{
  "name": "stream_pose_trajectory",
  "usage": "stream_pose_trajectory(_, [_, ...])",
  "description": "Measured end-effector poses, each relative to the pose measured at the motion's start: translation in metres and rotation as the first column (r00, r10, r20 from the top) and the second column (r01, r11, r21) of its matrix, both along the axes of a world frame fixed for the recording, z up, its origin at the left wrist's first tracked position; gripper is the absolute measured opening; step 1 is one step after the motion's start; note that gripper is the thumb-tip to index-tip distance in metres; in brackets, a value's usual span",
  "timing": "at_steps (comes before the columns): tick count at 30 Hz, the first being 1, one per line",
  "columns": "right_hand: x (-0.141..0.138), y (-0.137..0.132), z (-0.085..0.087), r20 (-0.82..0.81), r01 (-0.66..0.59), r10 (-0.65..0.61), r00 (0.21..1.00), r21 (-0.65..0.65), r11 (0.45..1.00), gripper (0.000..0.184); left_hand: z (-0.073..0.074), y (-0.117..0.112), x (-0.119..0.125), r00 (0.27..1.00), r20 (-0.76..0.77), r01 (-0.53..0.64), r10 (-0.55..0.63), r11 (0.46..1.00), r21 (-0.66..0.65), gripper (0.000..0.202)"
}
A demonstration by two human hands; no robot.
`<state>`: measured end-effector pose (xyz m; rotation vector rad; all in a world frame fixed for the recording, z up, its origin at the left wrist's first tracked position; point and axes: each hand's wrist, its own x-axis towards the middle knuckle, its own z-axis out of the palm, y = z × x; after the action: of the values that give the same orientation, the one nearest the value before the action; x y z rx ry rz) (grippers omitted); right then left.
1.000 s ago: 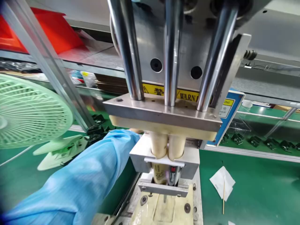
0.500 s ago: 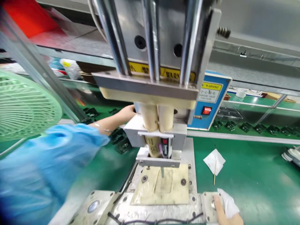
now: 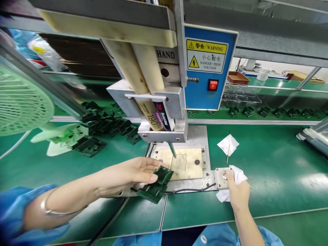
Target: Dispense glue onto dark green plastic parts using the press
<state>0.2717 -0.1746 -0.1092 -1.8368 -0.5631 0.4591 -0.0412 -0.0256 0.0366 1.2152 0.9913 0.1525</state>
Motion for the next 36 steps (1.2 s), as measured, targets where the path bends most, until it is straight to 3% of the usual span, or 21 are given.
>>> stream_pose_trajectory(3, [0.002,0.0,-0.004,-0.026,-0.011,0.011,1.0,0.02,1.0,0.063,-0.009,0.004,0.02,0.994,0.099,-0.028,0.036,0.996,-0.082,0.055])
stream_pose_trajectory(6, [0.004,0.0,-0.007,-0.031,-0.019,0.019,0.999,0.012,1.0,0.062,-0.022,0.014,0.028,0.978,0.202,-0.051,0.06,0.997,-0.051,0.051])
stream_pose_trajectory(11, [0.006,0.0,-0.011,-0.067,-0.02,0.021,0.998,0.015,1.0,0.063,-0.054,0.022,0.032,0.968,0.251,-0.071,-0.001,0.958,0.276,0.058])
stream_pose_trajectory(14, [0.006,0.0,-0.012,-0.07,-0.008,0.008,0.998,0.005,1.0,0.065,-0.062,0.019,0.033,0.991,0.105,0.027,-0.088,0.876,0.482,0.062])
stream_pose_trajectory(16, [0.006,0.0,-0.011,-0.082,-0.006,0.006,0.997,-0.007,1.0,0.066,-0.058,0.016,0.029,0.993,-0.071,0.121,-0.098,0.778,0.616,0.068])
stream_pose_trajectory(19, [0.004,0.001,-0.007,-0.083,0.002,-0.002,0.997,-0.003,1.0,0.067,-0.046,0.012,0.008,0.96,-0.28,0.209,0.023,0.608,0.766,0.091])
stream_pose_trajectory(21, [0.004,0.002,-0.005,-0.082,0.001,-0.001,0.997,0.005,1.0,0.068,-0.041,0.009,-0.018,0.936,-0.305,0.166,0.175,0.545,0.822,0.091])
stream_pose_trajectory(22, [0.003,0.003,-0.004,-0.086,-0.004,0.004,0.996,0.004,1.0,0.068,-0.042,0.008,-0.034,0.918,-0.298,0.115,0.263,0.54,0.834,0.084])
stream_pose_trajectory(23, [0.003,0.003,-0.002,-0.095,-0.008,0.008,0.995,0.0,1.0,0.068,-0.045,0.005,-0.051,0.89,-0.299,0.056,0.345,0.569,0.82,0.078])
stream_pose_trajectory(26, [0.004,0.004,0.002,-0.128,-0.005,0.001,0.992,-0.027,1.0,0.068,-0.064,-0.004,-0.097,0.833,-0.307,-0.176,0.461,0.746,0.642,0.077])
stream_pose_trajectory(28, [0.004,0.003,0.004,-0.142,0.0,-0.007,0.99,-0.047,0.999,0.069,-0.075,-0.012,-0.112,0.844,-0.253,-0.305,0.473,0.811,0.499,0.081])
stream_pose_trajectory(30, [0.005,0.003,0.005,-0.14,0.002,-0.011,0.99,-0.066,0.998,0.069,-0.08,-0.021,-0.113,0.831,-0.188,-0.412,0.524,0.806,0.424,0.087])
stream_pose_trajectory(32, [0.005,0.002,0.005,-0.121,0.014,-0.024,0.992,-0.086,0.996,0.069,-0.08,-0.028,-0.104,0.803,-0.139,-0.482,0.58,0.768,0.421,0.089])
stream_pose_trajectory(36, [0.007,0.002,0.0,-0.1,0.034,-0.044,0.994,-0.1,0.994,0.073,-0.08,-0.036,-0.085,0.754,-0.062,-0.534,0.654,0.666,0.521,0.068])
